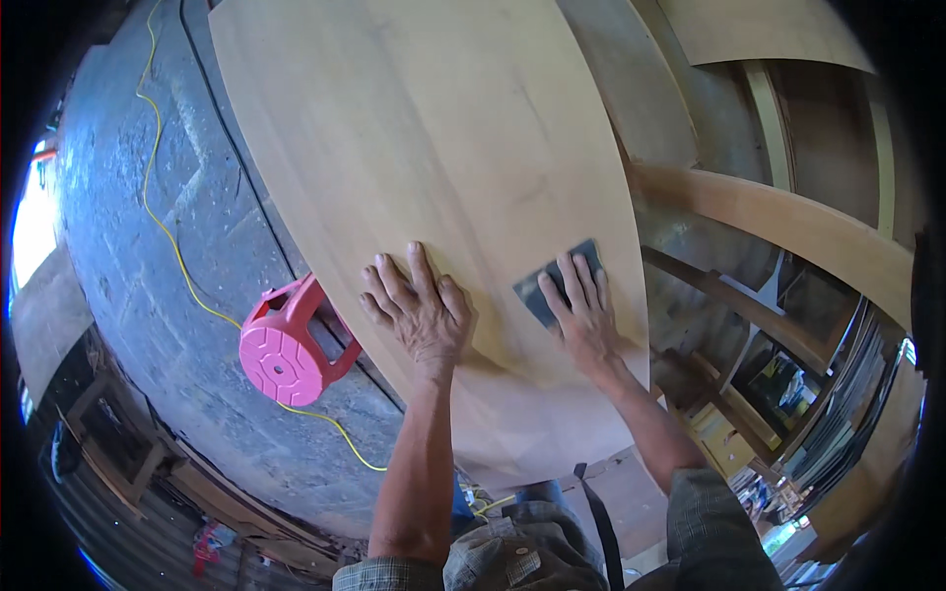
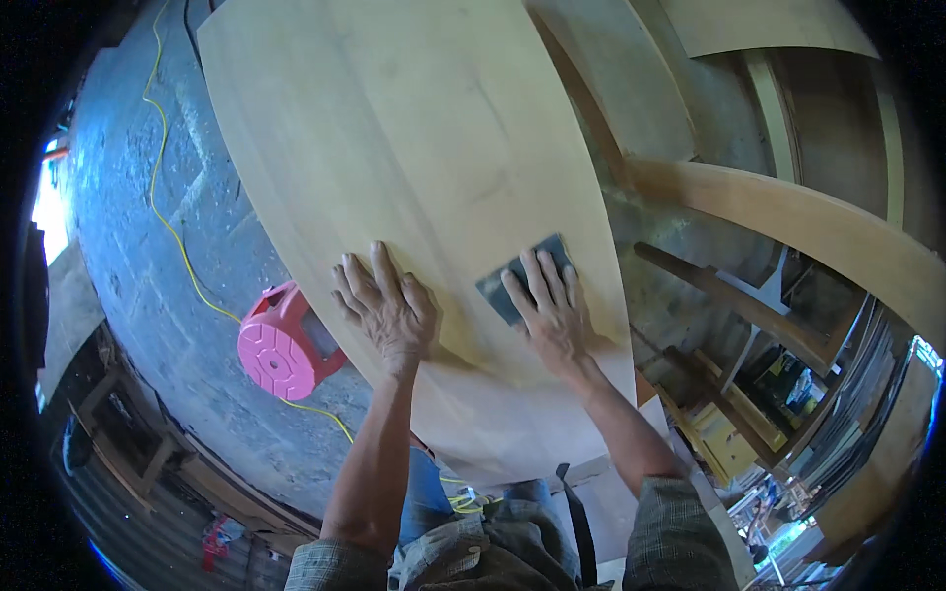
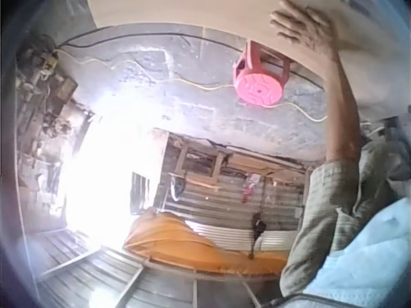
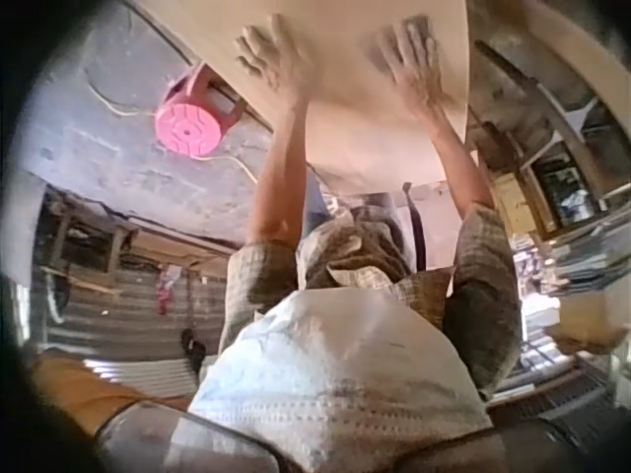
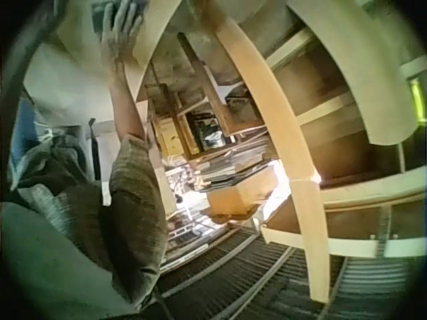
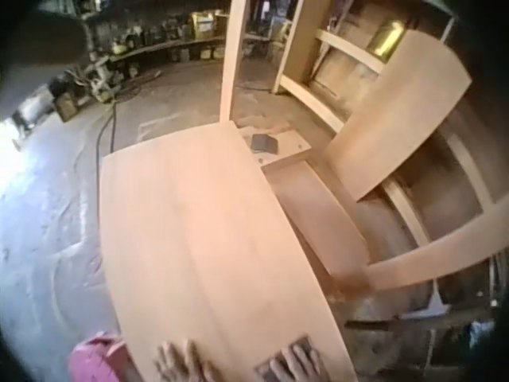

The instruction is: The person sands a large, light-colored wooden board using a sanding block. They work on both the top and bottom surfaces, flipping the board over to access different sides. The person also sands the edges of the board.

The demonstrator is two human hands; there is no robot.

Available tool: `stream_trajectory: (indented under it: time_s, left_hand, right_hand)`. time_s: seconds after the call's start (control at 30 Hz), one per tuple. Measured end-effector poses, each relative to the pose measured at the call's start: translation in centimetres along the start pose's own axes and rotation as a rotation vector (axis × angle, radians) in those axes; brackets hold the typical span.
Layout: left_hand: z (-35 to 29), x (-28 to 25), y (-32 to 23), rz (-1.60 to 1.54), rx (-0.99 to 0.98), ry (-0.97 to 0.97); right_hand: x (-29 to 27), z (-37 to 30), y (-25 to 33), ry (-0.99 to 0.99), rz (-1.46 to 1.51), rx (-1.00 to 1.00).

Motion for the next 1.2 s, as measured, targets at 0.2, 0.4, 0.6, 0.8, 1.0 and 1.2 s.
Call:
stream_trajectory:
  time_s: [0.2,0.4,0.6,0.8,1.0,1.2]
  left_hand:
    - [0.3,0.1,0.0,-0.032,0.021,-0.013]
    - [0.2,0.4,0.1,-0.012,0.014,-0.009]
    - [0.4,-0.1,0.7,-0.053,-0.012,-0.022]
    - [0.3,0.0,0.0,-0.066,0.032,-0.017]
    - [0.3,0.1,1.1,-0.068,0.010,-0.048]
    - [0.3,-0.2,0.9,-0.082,-0.026,0.000]
  right_hand:
    - [-4.8,20.2,-4.9,-0.435,-0.114,-0.197]
    - [-5.0,23.1,-5.3,-0.519,-0.103,-0.127]
    - [-2.5,13.8,-2.8,-0.229,-0.122,0.001]
    - [-9.5,31.9,-8.9,-0.641,-0.235,-0.056]
    - [-5.6,26.9,-7.2,-0.504,-0.263,-0.109]
    - [-6.8,26.4,-8.2,-0.518,-0.303,-0.110]
Point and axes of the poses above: each hand's wrist, its own z-axis towards the middle knuckle, its own x-axis out of the palm, y = z × x, the point moved 5 cm from there along z, towards the middle knuckle, and after that the axes turned 8 degrees about -x, right-handed, at the moved point
